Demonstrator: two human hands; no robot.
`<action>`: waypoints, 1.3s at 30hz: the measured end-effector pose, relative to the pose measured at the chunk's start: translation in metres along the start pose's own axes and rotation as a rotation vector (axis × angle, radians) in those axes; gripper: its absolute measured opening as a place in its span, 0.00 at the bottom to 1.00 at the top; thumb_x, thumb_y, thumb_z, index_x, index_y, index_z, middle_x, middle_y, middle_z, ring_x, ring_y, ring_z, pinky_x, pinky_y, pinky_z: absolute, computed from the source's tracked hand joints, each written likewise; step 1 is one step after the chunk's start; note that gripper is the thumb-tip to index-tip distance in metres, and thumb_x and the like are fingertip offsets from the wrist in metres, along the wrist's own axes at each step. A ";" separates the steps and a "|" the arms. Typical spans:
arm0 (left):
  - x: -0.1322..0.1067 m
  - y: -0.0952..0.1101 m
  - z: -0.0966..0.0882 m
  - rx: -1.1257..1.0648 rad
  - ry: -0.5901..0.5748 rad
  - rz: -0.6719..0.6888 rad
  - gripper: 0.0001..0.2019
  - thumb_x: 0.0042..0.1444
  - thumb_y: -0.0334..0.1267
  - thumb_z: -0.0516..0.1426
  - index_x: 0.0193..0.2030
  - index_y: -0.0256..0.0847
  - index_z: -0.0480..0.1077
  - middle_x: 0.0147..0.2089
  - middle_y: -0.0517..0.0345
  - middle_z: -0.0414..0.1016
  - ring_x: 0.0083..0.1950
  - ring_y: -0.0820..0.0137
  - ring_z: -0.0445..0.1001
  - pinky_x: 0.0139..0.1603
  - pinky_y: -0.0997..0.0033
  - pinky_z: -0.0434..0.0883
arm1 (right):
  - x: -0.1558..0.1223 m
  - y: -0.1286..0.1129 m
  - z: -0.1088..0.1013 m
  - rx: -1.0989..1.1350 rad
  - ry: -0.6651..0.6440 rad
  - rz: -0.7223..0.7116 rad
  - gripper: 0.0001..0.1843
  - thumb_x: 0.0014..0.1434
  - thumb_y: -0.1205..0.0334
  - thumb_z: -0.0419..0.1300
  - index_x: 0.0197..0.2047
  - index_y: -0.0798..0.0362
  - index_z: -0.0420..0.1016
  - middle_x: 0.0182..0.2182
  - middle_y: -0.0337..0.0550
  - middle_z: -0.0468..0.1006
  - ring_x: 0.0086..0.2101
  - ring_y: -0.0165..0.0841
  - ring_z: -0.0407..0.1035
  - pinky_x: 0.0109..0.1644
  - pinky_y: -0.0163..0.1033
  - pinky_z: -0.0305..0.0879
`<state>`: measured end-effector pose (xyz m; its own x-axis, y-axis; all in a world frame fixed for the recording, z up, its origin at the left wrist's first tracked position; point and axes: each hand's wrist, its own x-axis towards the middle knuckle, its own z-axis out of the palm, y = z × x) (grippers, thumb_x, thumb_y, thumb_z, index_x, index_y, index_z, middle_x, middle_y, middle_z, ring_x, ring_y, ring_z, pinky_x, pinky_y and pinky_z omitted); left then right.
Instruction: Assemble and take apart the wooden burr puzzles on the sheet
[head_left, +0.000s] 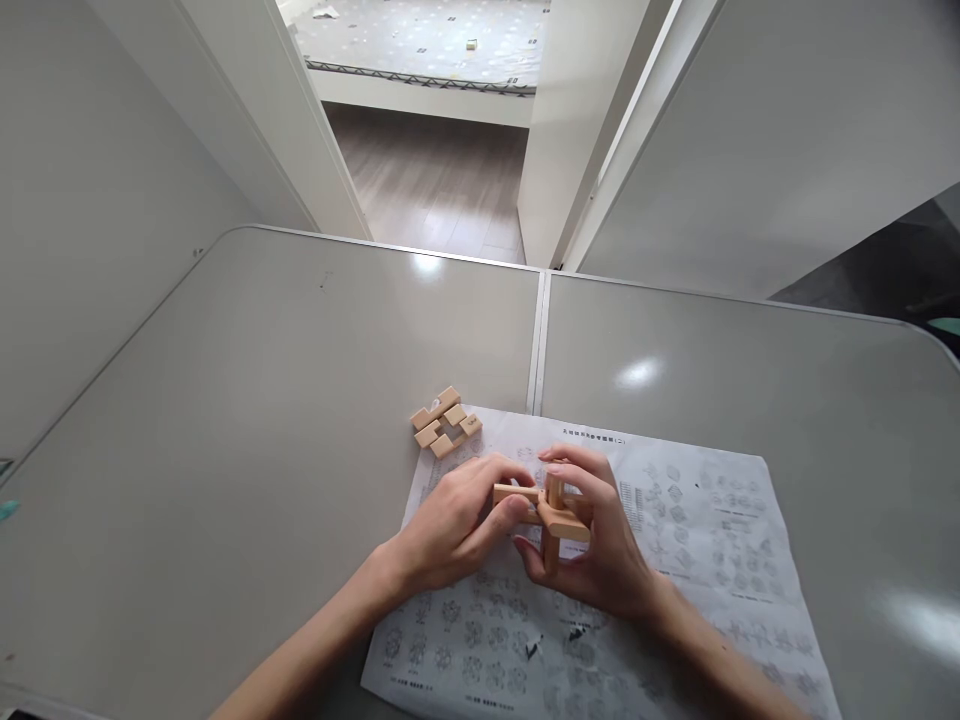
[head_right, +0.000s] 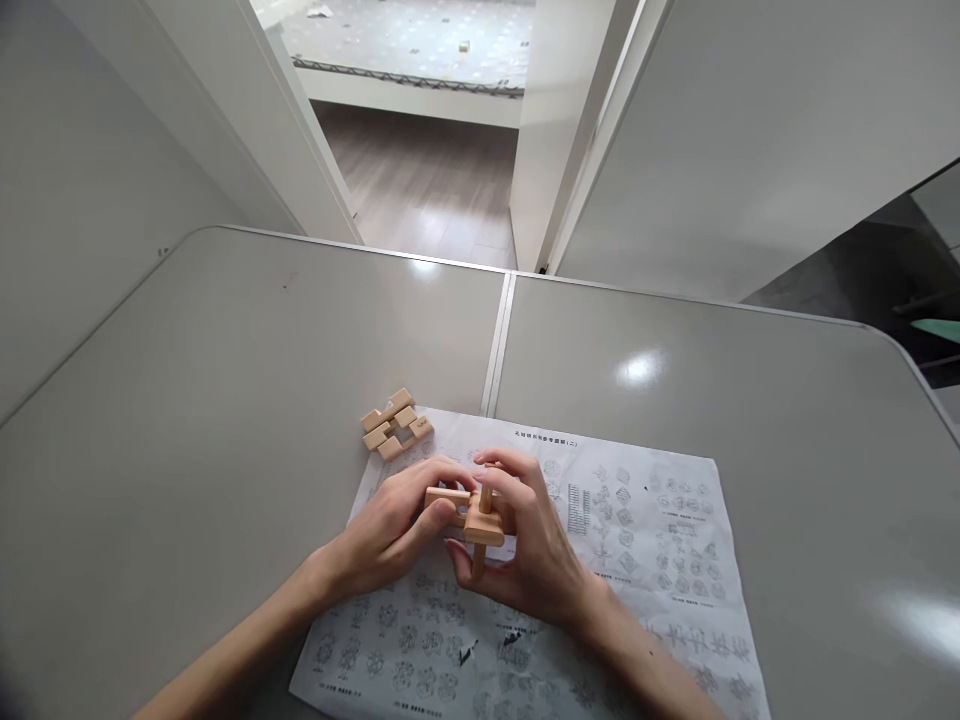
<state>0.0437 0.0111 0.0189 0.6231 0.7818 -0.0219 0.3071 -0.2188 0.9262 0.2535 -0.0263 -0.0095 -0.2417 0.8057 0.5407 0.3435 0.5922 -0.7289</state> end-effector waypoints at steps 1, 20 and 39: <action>0.000 0.000 0.000 0.006 0.002 -0.002 0.24 0.77 0.56 0.45 0.56 0.40 0.73 0.52 0.46 0.82 0.51 0.58 0.80 0.54 0.60 0.75 | 0.000 0.000 0.000 -0.003 0.000 -0.003 0.44 0.57 0.72 0.70 0.72 0.49 0.58 0.59 0.58 0.67 0.61 0.50 0.68 0.56 0.56 0.82; 0.000 0.005 0.002 -0.105 0.031 -0.003 0.31 0.58 0.56 0.65 0.62 0.42 0.66 0.54 0.47 0.81 0.52 0.55 0.81 0.57 0.53 0.79 | -0.008 0.005 0.004 0.080 -0.094 -0.091 0.37 0.61 0.74 0.65 0.67 0.45 0.55 0.64 0.59 0.62 0.60 0.48 0.68 0.54 0.58 0.80; -0.001 0.005 0.001 -0.148 0.073 -0.014 0.27 0.56 0.51 0.65 0.57 0.41 0.65 0.46 0.52 0.77 0.42 0.63 0.77 0.43 0.63 0.75 | -0.009 0.006 0.006 0.029 -0.073 -0.115 0.36 0.63 0.73 0.67 0.66 0.43 0.57 0.65 0.57 0.65 0.60 0.49 0.71 0.54 0.60 0.81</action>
<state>0.0455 0.0091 0.0237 0.5635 0.8260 -0.0129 0.2025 -0.1229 0.9715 0.2517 -0.0299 -0.0210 -0.3441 0.7304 0.5900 0.2834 0.6799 -0.6763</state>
